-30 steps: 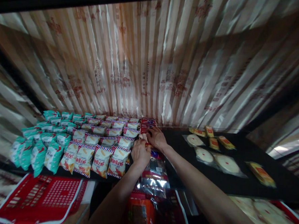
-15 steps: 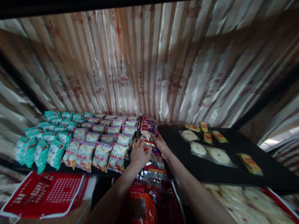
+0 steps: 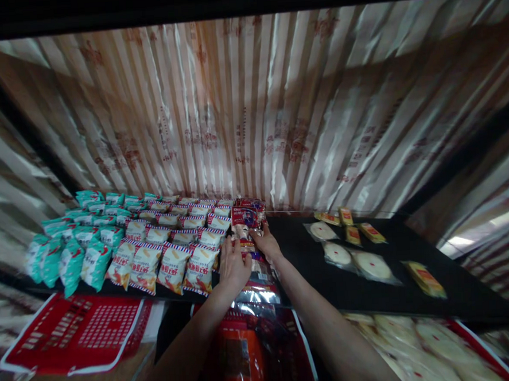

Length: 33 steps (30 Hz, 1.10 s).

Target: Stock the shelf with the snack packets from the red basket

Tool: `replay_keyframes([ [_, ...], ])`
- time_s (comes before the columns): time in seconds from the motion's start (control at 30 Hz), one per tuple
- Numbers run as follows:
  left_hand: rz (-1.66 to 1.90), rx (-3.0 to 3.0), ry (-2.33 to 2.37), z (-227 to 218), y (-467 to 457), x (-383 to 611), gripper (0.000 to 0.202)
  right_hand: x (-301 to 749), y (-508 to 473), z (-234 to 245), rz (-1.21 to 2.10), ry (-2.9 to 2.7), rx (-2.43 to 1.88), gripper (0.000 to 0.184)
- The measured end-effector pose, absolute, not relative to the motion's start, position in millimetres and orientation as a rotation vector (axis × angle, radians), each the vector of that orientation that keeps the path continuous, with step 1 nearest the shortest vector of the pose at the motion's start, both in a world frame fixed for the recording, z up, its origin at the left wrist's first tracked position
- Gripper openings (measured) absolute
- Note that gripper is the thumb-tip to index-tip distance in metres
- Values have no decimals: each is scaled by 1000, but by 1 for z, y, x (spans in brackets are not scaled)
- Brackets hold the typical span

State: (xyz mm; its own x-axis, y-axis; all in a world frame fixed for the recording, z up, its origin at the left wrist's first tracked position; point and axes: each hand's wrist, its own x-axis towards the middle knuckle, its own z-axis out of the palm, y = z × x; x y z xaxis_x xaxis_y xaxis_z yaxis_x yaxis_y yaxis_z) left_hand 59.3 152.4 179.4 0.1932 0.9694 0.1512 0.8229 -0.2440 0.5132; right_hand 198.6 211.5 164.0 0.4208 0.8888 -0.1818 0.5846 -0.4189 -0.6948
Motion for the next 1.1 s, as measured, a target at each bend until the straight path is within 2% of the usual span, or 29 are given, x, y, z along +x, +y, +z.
replay_keyframes([
  [0.23, 678, 2240, 1618, 189, 160, 78, 55, 199, 211, 156, 755, -1144, -1990, 77],
  [0.47, 574, 2191, 1623, 191, 166, 92, 51, 205, 210, 154, 946, -778, -1819, 83],
  [0.53, 568, 2215, 1618, 191, 165, 93, 51, 205, 209, 154, 979, -773, -1776, 76],
  [0.67, 568, 2207, 1666, 191, 165, 98, 52, 204, 206, 155, 1093, -802, -1523, 48],
  [0.73, 567, 2211, 1675, 193, 166, 102, 54, 204, 205, 157, 1131, -786, -1447, 45],
  [0.97, 460, 2169, 1789, 193, 165, 115, 76, 207, 204, 160, 1175, -820, -1505, 63],
  [1.1, 383, 2215, 1817, 189, 163, 117, 74, 211, 207, 151, 1116, -835, -1520, 64],
])
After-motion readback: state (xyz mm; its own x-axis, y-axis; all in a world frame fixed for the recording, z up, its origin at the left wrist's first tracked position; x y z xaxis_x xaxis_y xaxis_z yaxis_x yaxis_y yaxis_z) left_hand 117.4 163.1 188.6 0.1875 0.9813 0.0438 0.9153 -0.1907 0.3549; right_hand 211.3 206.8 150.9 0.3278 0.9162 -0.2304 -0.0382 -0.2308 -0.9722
